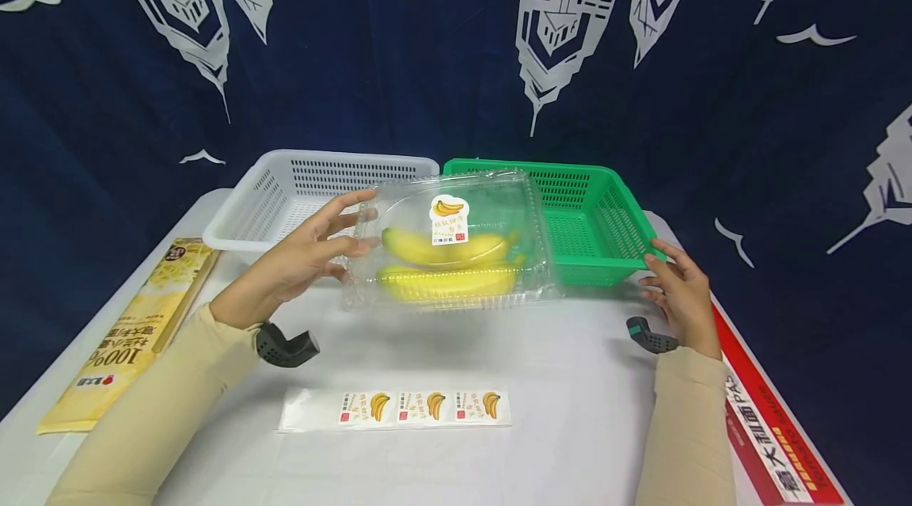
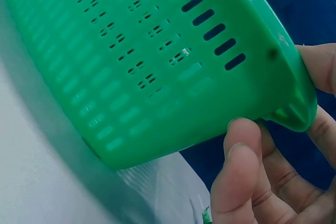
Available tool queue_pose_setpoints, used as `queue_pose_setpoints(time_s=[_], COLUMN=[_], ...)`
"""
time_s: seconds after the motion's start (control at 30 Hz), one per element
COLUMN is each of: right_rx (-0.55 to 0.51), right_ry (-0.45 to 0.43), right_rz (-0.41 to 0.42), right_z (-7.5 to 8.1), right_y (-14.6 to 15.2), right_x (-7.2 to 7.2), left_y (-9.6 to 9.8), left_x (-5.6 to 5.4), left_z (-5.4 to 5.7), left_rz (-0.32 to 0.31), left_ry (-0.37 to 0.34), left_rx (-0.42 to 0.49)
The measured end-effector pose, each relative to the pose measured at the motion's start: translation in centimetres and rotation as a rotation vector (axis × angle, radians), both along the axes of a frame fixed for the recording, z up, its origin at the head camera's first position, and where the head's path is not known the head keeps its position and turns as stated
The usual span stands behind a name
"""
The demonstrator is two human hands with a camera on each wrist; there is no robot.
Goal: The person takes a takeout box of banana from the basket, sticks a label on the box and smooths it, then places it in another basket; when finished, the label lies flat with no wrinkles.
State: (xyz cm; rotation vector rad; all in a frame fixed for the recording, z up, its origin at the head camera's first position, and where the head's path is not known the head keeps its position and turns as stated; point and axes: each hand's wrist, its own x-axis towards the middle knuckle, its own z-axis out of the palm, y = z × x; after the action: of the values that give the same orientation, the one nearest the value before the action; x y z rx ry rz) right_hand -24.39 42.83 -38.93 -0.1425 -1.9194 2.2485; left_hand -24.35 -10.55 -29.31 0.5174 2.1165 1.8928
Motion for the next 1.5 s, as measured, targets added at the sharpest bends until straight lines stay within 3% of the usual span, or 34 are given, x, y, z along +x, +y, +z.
queue_pose_setpoints(time_s=[0.37,0.53,1.0,1.23,1.5], right_rx=[0.021,0.003,-0.053,-0.033,-0.018], right_ry=[0.018,0.019,0.049,0.052,0.044], right_rz=[-0.028,-0.041,-0.102,-0.105,-0.103], right_z=[-0.2,-0.2,-0.7,-0.9,-1.2], right_y=[-0.3,-0.3,-1.2,-1.1,-0.7], right_x=[0.1,0.1,-0.4,-0.5,-0.5], left_y=[2.5,3.9,8.9,10.7,12.8], left_x=[-2.7,-4.2,-7.3,-9.4,-10.9], left_z=[1.3,1.4,-0.6,-1.8,-2.5], left_rz=[0.062,0.078,0.159,0.194,0.202], left_ry=[0.024,0.014,-0.057,-0.105,-0.128], left_rx=[0.054,0.102,0.225,0.297,0.258])
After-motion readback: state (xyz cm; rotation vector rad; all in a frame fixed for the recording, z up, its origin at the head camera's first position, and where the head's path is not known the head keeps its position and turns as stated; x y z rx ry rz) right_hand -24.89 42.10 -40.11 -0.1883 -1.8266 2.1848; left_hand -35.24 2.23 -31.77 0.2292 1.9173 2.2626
